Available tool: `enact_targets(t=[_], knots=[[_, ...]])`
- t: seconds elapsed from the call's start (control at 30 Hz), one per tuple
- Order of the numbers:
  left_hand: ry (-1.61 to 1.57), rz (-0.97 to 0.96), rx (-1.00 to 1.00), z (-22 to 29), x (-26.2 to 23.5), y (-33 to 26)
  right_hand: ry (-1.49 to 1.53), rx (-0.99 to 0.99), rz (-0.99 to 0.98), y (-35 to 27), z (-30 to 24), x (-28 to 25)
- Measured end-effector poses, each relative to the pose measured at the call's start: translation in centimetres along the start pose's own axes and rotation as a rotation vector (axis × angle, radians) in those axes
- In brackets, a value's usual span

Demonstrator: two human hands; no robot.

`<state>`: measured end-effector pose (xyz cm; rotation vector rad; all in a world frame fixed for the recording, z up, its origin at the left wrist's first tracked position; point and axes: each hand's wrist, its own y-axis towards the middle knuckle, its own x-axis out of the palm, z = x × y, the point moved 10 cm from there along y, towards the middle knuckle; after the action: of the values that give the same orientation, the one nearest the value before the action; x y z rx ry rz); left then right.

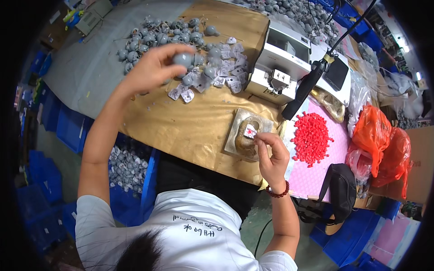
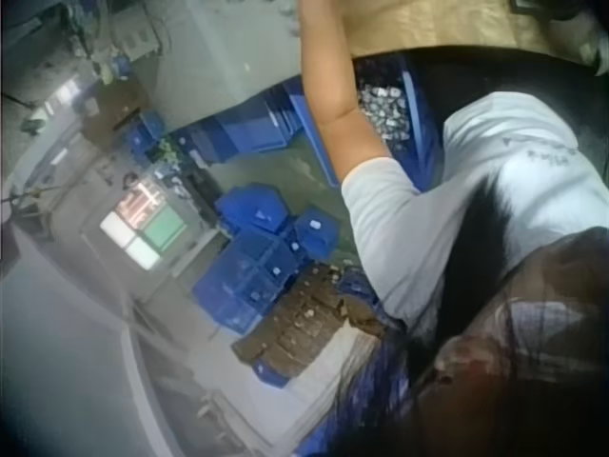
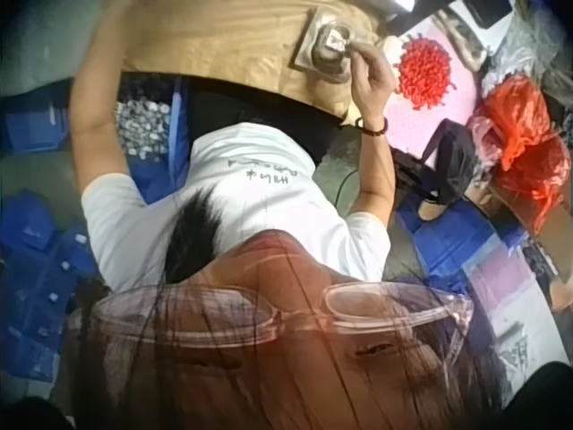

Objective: Assembling small grey components by inserting red pieces and using an electric screwdriver.

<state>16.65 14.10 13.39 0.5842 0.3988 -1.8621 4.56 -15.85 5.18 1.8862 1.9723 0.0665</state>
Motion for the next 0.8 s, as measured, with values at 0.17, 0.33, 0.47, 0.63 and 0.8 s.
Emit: enact_targets(t=[0.17,0.33,0.47,0.63,0.8], knots=[[-0.36,0.135,0.197,0.2,-0.2,-2.6,0.025,-0.012,-0.006,0.9,-0.7,0.9],[-0.635,0.083,0.584,6.7,-0.6,-6.9,0.019,-0.027,-0.005,1.3,-1.4,1.6],[-0.506,0.065,0.186,-1.5,2.9,-6.2,-0.003,-0.032,-0.025,1.0,-1.9,2.5],[-0.644,0.192,0.047,-6.9,2.7,-9.5,-0.011,-0.027,-0.056,1.0,-1.6,3.2],[-0.626,0.493,0.131,-7.2,-1.0,-12.7,-0.107,-0.122,-0.22,2.2,-3.3,7.1]])
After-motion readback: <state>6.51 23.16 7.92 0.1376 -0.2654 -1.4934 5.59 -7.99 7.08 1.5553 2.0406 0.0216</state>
